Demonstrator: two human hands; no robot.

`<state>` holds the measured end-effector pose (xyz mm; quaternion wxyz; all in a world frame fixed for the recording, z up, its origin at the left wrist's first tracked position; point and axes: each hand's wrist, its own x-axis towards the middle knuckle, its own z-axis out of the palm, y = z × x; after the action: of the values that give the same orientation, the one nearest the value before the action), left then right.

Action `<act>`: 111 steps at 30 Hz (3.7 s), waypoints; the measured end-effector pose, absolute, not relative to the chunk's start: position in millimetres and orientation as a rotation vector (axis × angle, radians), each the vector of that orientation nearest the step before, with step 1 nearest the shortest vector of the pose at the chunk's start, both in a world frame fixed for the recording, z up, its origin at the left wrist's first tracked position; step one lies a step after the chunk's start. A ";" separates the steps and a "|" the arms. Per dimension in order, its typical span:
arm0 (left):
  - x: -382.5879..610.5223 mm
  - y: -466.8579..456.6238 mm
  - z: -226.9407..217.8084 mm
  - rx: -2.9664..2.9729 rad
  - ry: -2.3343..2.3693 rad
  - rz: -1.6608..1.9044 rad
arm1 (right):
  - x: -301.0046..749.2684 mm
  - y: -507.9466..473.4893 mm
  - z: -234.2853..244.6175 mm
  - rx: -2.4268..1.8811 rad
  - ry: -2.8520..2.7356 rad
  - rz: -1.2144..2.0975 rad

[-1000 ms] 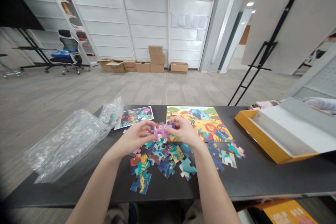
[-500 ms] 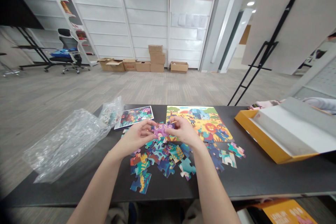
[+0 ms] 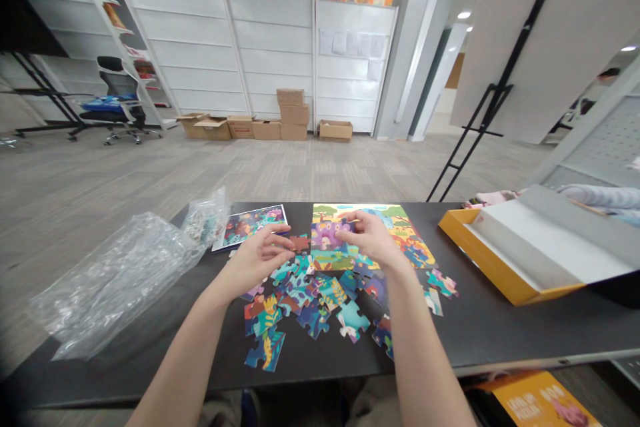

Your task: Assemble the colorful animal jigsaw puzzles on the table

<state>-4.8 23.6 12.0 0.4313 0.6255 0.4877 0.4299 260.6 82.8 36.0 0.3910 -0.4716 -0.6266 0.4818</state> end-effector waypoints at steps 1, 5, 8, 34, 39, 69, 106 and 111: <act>-4.8 23.9 12.2 1.568 1.221 1.077 | 273.9 87.4 40.5 -1.212 -1.561 1.194; -4.0 24.2 12.7 1.626 1.217 1.069 | 321.0 117.1 42.1 -1.316 -1.393 1.102; -3.6 24.1 12.9 1.663 1.225 1.067 | 335.7 142.6 26.5 -1.350 -1.260 1.177; -9.2 26.6 8.6 1.798 1.291 0.973 | 389.7 179.7 11.7 -1.665 -1.505 1.299; -7.0 25.0 10.2 1.808 1.276 0.963 | 402.4 175.5 3.3 -1.855 -1.707 1.169; -12.6 23.3 11.3 1.899 1.324 0.880 | 402.7 165.0 -2.5 -1.705 -2.301 0.612; -10.7 25.3 15.5 2.186 1.775 0.562 | 337.7 117.9 20.0 -1.738 -2.182 0.280; -4.2 23.3 22.7 2.233 1.739 0.552 | 322.0 105.1 29.2 -1.555 -2.389 0.575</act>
<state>-4.2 23.3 22.7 0.1289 0.7679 0.5981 0.1897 322.0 105.1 29.2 0.1165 -0.5311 -0.8160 0.1962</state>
